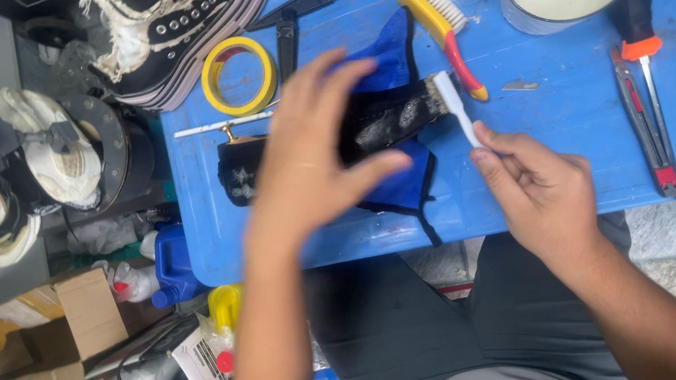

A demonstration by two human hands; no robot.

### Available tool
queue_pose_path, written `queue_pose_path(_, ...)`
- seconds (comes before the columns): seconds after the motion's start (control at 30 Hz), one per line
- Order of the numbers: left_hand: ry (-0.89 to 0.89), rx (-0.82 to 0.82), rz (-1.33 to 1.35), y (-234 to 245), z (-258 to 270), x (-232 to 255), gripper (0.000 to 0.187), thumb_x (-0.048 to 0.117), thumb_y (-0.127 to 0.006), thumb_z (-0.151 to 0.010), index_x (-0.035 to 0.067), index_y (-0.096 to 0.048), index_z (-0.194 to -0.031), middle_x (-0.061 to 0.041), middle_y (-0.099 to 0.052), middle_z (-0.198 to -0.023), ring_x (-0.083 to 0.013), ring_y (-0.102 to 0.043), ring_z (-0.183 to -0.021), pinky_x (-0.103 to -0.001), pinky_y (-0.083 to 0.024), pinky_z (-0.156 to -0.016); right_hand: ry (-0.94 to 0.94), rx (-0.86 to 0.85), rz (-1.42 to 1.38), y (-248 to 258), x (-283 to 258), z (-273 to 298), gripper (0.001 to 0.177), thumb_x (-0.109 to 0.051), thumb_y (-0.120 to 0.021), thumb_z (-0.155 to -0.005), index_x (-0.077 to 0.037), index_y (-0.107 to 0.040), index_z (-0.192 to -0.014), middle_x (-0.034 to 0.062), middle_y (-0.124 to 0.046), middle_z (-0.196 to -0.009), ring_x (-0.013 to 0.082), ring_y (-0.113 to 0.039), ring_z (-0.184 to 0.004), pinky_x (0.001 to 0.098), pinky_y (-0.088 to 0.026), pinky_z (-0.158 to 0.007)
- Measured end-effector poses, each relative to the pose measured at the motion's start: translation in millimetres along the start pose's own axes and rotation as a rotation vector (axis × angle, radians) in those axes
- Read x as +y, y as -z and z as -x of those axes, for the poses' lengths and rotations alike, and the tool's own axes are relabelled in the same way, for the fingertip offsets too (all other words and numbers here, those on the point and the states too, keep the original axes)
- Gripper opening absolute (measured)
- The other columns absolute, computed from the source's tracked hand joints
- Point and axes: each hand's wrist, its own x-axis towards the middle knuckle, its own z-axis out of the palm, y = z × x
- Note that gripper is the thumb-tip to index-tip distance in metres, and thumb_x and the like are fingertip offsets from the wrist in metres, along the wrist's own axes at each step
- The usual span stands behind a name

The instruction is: The person cleans a black high-heeled shoe using a toothbrush and a white cleaning solution. They repeatedly dip the brush into a container of liquid and scrub the shoe's upper, heel, and toe areas. The shoe is rotated and repositioned frequently to access different surfaces during the cleaning process.

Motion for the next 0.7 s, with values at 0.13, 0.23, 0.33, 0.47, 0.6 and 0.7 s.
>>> queue_pose_path(0.13, 0.318, -0.149, -0.146, 57, 26, -50, 0.066, 0.040, -0.088, -0.085, 0.012, -0.061, -0.139, -0.010, -0.061, -0.145, -0.0314, -0.054, -0.140, -0.043, -0.040, -0.120, -0.023, 0.007, 0.009, 3, 4, -8, 0.024, -0.005, -0.072, -0.103, 0.002, -0.072, -0.127, -0.0032, -0.061, -0.074, -0.0024, -0.047, -0.067, 0.0159, -0.037, -0.058)
queue_pose_path(0.23, 0.259, -0.176, 0.165, 67, 49, -67, 0.094, 0.032, -0.095, -0.059, 0.009, -0.055, -0.140, -0.013, -0.053, -0.148, -0.0348, -0.049, -0.141, -0.044, -0.036, -0.119, -0.052, 0.002, -0.012, 7, 7, -14, 0.023, -0.006, -0.072, -0.105, 0.001, -0.073, -0.126, -0.0044, -0.061, -0.075, -0.0028, -0.046, -0.069, 0.0158, -0.036, -0.060)
queue_pose_path(0.33, 0.255, -0.109, 0.090, 53, 67, -69, 0.090, 0.014, -0.094, -0.054, 0.008, -0.059, -0.137, -0.016, -0.046, -0.152, -0.0392, -0.045, -0.142, -0.044, -0.037, -0.117, -0.061, -0.008, -0.026, 9, 10, -21, 0.023, -0.006, -0.072, -0.105, 0.001, -0.072, -0.127, -0.0068, -0.063, -0.081, -0.0037, -0.047, -0.072, 0.0150, -0.038, -0.063)
queue_pose_path(0.47, 0.356, 0.051, 0.125, 38, 80, -70, 0.076, 0.007, -0.089, -0.056, 0.011, -0.064, -0.128, -0.016, -0.044, -0.145, -0.0343, -0.058, -0.130, -0.039, -0.052, -0.106, -0.066, -0.030, -0.057, 12, 9, -25, 0.024, -0.008, -0.072, -0.106, -0.001, -0.072, -0.128, -0.0070, -0.060, -0.077, -0.0028, -0.046, -0.070, 0.0156, -0.036, -0.062)
queue_pose_path(0.6, 0.321, 0.222, 0.023, 22, 107, -44, 0.075, 0.007, -0.093, -0.054, 0.009, -0.063, -0.123, -0.016, -0.047, -0.143, -0.0358, -0.059, -0.130, -0.040, -0.052, -0.107, -0.043, -0.051, 0.051, 8, 0, -20, 0.026, -0.009, -0.075, -0.103, -0.002, -0.074, -0.129, -0.0033, -0.058, -0.074, 0.0001, -0.045, -0.068, 0.0178, -0.037, -0.060)
queue_pose_path(0.7, 0.399, 0.328, 0.041, 4, 121, -22, 0.075, 0.006, -0.092, -0.056, 0.008, -0.063, -0.125, -0.017, -0.046, -0.146, -0.0360, -0.060, -0.130, -0.040, -0.052, -0.108, 0.069, -0.075, 0.207, -5, -12, -7, 0.026, -0.009, -0.076, -0.101, -0.003, -0.075, -0.126, 0.0064, -0.064, -0.076, 0.0090, -0.055, -0.065, 0.0244, -0.043, -0.058)
